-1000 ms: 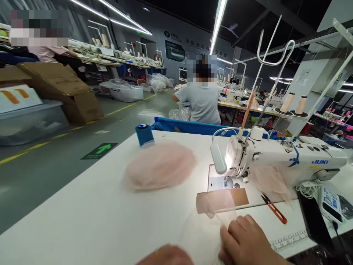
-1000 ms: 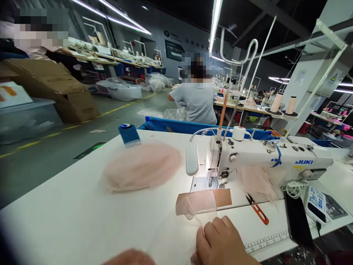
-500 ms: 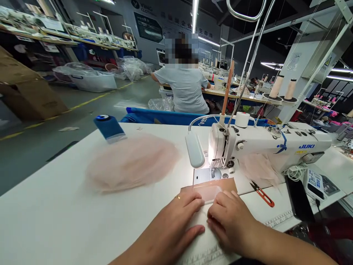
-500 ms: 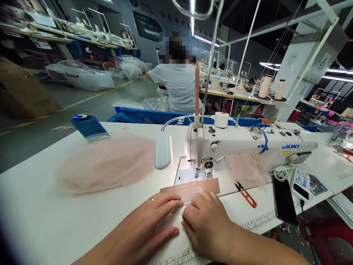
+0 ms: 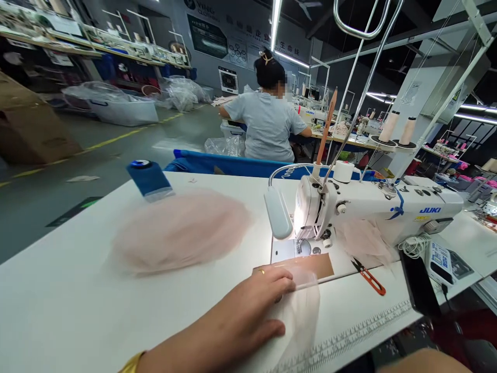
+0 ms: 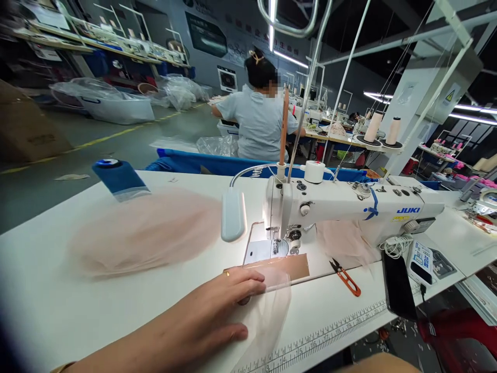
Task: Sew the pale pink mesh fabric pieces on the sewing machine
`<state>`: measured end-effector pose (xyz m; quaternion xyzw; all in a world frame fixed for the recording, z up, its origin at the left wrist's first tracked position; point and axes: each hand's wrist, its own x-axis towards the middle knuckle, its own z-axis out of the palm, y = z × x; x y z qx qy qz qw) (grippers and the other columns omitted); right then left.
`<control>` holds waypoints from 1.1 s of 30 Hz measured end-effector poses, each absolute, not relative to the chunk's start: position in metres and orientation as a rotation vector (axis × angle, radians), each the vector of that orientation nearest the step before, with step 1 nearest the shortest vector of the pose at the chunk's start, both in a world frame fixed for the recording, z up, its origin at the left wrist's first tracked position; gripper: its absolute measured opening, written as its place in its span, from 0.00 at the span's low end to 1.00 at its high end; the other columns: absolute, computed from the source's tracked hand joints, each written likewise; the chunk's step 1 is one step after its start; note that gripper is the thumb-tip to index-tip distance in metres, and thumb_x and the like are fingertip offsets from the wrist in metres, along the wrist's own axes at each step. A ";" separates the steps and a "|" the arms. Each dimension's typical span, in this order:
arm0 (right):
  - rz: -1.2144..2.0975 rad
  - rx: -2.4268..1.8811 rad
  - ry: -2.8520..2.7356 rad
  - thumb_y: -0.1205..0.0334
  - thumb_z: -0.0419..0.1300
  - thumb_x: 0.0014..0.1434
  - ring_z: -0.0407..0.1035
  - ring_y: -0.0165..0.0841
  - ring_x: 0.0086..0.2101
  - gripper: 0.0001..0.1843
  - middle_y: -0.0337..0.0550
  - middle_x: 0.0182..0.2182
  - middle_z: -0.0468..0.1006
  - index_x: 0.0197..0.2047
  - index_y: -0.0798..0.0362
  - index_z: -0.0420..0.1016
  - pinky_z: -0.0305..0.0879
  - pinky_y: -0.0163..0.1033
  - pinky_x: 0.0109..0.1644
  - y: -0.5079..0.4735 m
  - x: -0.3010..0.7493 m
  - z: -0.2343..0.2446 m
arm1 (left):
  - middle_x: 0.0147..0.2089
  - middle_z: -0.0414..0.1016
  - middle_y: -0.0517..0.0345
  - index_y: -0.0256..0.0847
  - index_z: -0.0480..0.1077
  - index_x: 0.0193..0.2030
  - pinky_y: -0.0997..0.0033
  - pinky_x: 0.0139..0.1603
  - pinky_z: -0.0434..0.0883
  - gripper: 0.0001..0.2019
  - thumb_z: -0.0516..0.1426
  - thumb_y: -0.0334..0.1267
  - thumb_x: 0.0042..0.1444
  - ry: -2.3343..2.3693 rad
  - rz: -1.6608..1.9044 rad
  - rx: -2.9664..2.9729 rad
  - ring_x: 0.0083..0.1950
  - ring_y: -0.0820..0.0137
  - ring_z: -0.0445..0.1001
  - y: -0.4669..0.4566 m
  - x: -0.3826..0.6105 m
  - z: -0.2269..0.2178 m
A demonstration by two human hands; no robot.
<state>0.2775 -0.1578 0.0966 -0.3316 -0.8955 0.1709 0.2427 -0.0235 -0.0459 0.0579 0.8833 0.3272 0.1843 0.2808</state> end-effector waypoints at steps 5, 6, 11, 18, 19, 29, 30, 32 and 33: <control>0.215 -0.786 -2.533 0.57 0.62 0.79 0.78 0.38 0.49 0.07 0.45 0.50 0.86 0.53 0.47 0.80 0.74 0.42 0.54 -0.094 0.247 0.081 | 0.48 0.83 0.52 0.45 0.77 0.45 0.57 0.51 0.76 0.11 0.53 0.40 0.71 0.931 0.547 2.397 0.49 0.56 0.80 -0.033 -0.017 0.070; 0.113 -0.797 -2.542 0.60 0.62 0.78 0.77 0.38 0.45 0.04 0.43 0.45 0.86 0.49 0.48 0.79 0.72 0.42 0.51 -0.081 0.243 0.074 | 0.44 0.81 0.51 0.44 0.75 0.42 0.57 0.47 0.75 0.13 0.51 0.41 0.72 1.045 0.546 2.403 0.45 0.55 0.79 -0.029 -0.017 0.071; -0.028 -0.797 -2.533 0.60 0.66 0.73 0.70 0.38 0.40 0.06 0.41 0.37 0.80 0.42 0.49 0.76 0.68 0.43 0.48 -0.050 0.240 0.039 | 0.40 0.77 0.47 0.43 0.70 0.34 0.55 0.43 0.69 0.07 0.57 0.42 0.62 1.343 0.424 2.405 0.43 0.51 0.76 -0.016 -0.011 0.069; 0.278 -0.917 -2.237 0.58 0.65 0.73 0.72 0.40 0.45 0.14 0.45 0.48 0.81 0.59 0.50 0.74 0.69 0.45 0.52 -0.052 0.238 0.034 | 0.32 0.76 0.58 0.47 0.65 0.31 0.65 0.35 0.66 0.11 0.53 0.46 0.65 1.165 0.632 2.188 0.35 0.60 0.74 -0.013 -0.002 0.046; 0.332 -0.960 -2.208 0.57 0.66 0.72 0.73 0.40 0.46 0.16 0.45 0.50 0.81 0.60 0.50 0.74 0.70 0.45 0.53 -0.051 0.236 0.035 | 0.31 0.75 0.60 0.47 0.65 0.32 0.66 0.34 0.66 0.12 0.53 0.48 0.65 1.139 0.651 2.125 0.33 0.61 0.73 -0.014 -0.002 0.043; 0.589 -1.103 -1.990 0.65 0.64 0.68 0.72 0.36 0.37 0.02 0.37 0.35 0.78 0.42 0.48 0.76 0.68 0.39 0.45 -0.050 0.227 0.038 | 0.28 0.65 0.64 0.44 0.73 0.32 0.70 0.31 0.62 0.21 0.56 0.59 0.64 1.118 0.589 1.804 0.31 0.66 0.64 -0.026 0.005 0.059; 0.600 -1.109 -1.983 0.64 0.65 0.67 0.72 0.36 0.37 0.02 0.37 0.35 0.79 0.42 0.48 0.76 0.68 0.39 0.45 -0.051 0.227 0.039 | 0.28 0.64 0.63 0.44 0.72 0.31 0.69 0.32 0.62 0.22 0.55 0.60 0.64 1.126 0.586 1.818 0.31 0.66 0.64 -0.027 0.005 0.060; 0.631 -1.132 -1.964 0.64 0.66 0.66 0.73 0.36 0.38 0.03 0.38 0.37 0.80 0.43 0.48 0.76 0.68 0.39 0.44 -0.051 0.227 0.040 | 0.29 0.66 0.62 0.44 0.72 0.30 0.68 0.33 0.64 0.23 0.54 0.61 0.65 1.143 0.596 1.857 0.32 0.65 0.66 -0.027 0.007 0.059; 0.648 -1.147 -1.958 0.63 0.67 0.66 0.73 0.36 0.38 0.04 0.38 0.37 0.80 0.44 0.48 0.76 0.68 0.39 0.44 -0.051 0.226 0.040 | 0.30 0.68 0.61 0.44 0.72 0.29 0.68 0.34 0.64 0.23 0.54 0.60 0.65 1.147 0.608 1.883 0.33 0.65 0.67 -0.027 0.007 0.058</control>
